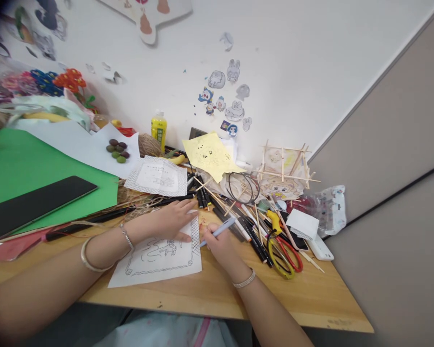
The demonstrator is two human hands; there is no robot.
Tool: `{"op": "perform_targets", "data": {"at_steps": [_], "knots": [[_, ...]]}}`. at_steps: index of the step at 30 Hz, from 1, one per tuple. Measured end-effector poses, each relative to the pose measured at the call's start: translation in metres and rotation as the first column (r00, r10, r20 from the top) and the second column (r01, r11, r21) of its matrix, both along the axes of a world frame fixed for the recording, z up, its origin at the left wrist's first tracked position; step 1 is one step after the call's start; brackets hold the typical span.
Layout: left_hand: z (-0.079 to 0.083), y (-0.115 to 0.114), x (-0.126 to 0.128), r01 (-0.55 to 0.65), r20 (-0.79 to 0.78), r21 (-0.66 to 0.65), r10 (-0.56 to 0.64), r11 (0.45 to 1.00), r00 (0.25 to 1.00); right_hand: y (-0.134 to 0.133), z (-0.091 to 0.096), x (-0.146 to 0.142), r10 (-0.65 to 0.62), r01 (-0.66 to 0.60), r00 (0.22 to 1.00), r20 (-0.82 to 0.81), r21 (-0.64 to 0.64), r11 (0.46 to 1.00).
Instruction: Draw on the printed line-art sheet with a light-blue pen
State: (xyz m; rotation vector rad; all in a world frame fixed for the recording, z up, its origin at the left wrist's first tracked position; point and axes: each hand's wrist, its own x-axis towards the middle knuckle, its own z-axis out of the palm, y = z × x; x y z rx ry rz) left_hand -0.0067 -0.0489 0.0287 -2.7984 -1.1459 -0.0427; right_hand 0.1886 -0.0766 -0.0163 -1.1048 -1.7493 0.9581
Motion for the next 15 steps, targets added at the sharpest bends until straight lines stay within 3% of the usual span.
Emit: {"op": "perform_targets", "data": {"at_steps": [4,8,15], "knots": [[-0.0002,-0.0033,0.0035,0.11,0.005,-0.142,-0.11,0.984,0.994,-0.0029,0.0015,-0.0024,0.03,-0.031,0.999,0.022,0.042,0.999],[0.0022,-0.008,0.006,0.078,-0.018,-0.288,-0.087,0.954,0.996,-0.0061,0.0059,-0.0043,0.096,-0.098,0.993,0.066,0.034,0.995],[0.0038,-0.0086,0.0058,0.065,0.004,-0.33,-0.067,0.942,0.998,-0.0077,0.0072,-0.0056,0.112,-0.122,0.984,0.14,0.059,0.991]]}}
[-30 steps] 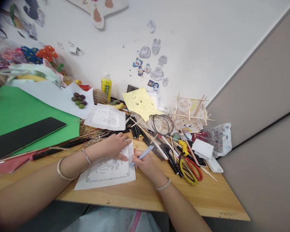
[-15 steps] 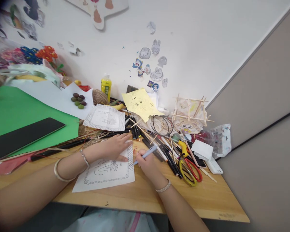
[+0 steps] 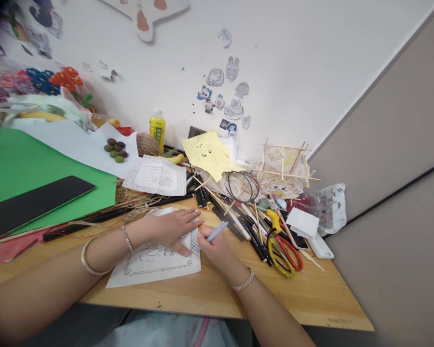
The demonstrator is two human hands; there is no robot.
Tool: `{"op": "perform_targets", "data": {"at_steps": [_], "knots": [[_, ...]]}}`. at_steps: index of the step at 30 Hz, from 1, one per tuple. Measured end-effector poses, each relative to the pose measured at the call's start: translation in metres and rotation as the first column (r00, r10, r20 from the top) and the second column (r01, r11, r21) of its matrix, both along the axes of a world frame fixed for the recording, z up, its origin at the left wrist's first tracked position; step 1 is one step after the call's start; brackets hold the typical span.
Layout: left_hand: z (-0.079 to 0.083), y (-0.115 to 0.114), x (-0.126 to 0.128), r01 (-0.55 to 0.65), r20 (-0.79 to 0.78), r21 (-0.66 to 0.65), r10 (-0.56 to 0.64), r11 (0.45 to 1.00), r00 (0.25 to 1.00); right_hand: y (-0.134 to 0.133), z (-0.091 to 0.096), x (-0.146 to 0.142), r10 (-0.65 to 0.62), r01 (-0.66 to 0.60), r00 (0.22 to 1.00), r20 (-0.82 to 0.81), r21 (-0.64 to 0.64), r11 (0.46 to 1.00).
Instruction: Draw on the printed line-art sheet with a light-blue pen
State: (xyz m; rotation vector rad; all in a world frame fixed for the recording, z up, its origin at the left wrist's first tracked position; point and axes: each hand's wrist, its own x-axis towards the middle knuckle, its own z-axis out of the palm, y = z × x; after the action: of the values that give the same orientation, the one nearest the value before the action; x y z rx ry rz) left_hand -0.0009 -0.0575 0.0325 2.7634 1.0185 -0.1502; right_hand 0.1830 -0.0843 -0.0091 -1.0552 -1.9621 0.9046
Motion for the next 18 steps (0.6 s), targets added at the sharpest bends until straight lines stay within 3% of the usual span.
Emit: {"op": "perform_targets", "data": {"at_steps": [18], "knots": [[0.0,0.0,0.0001,0.002,-0.018,0.011,-0.002,1.0,1.0,0.0015,0.0008,-0.0005,0.032,-0.033,0.999,0.023,0.02,0.999]]}}
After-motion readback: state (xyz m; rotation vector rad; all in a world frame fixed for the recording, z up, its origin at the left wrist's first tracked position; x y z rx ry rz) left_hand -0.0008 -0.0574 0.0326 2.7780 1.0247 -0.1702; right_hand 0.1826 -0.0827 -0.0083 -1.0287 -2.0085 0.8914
